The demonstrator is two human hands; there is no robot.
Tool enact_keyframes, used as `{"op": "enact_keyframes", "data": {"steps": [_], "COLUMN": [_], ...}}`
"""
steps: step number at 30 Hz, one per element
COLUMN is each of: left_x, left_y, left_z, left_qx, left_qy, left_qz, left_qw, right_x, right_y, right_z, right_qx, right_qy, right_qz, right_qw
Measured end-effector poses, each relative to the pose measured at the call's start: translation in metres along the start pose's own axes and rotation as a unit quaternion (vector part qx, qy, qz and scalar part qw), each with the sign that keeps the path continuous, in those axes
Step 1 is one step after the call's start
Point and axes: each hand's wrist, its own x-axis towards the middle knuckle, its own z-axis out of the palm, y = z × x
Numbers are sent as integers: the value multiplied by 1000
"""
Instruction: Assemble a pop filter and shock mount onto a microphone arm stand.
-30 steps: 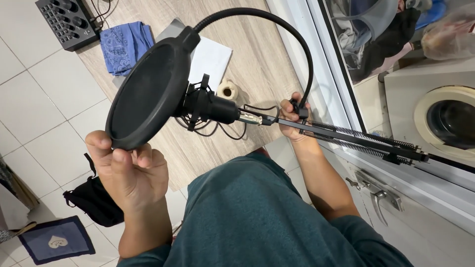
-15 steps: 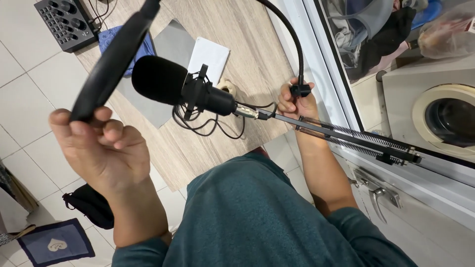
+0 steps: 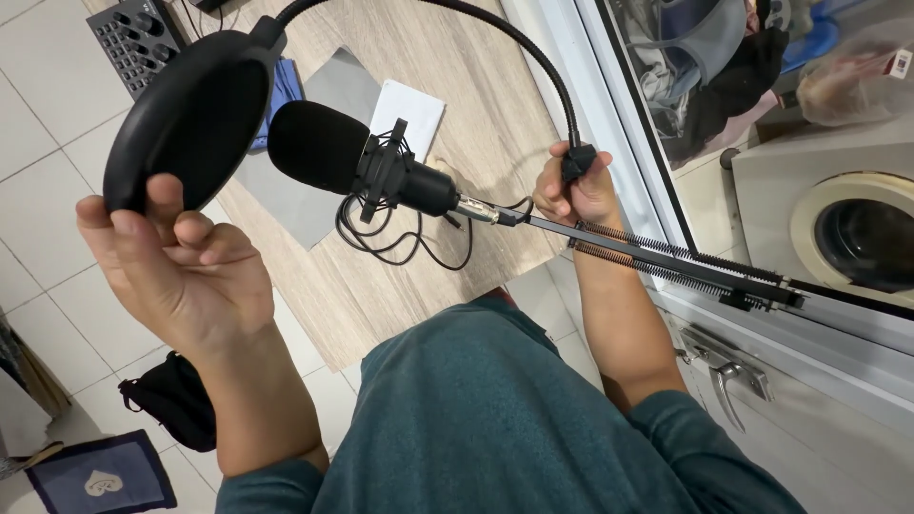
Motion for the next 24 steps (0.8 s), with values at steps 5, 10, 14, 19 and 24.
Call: {"op": "enact_keyframes", "data": {"steps": [5, 10, 14, 19, 24], "left_x": [2, -3, -20, -34, -57], "left_y": [2, 0, -4, -13, -46], "left_z": [-13, -19, -7, -14, -10], "left_qx": [31, 69, 166, 206, 270], "left_qy": [-19, -48, -39, -23, -90], "left_qz": [31, 65, 86, 117, 255], "left_qw": [999, 994, 982, 971, 924], "right_x": [15, 24, 29, 34, 41], "right_y": [-8, -14, -22, -23, -22], "right_z": [17, 22, 28, 31, 36], "right_qx": [-31, -30, -25, -33, -34], "right_qy": [-49, -105, -122, -137, -173], "right_qz": [-10, -8, 9, 28, 14], "right_qw": [998, 994, 992, 990, 984]}}
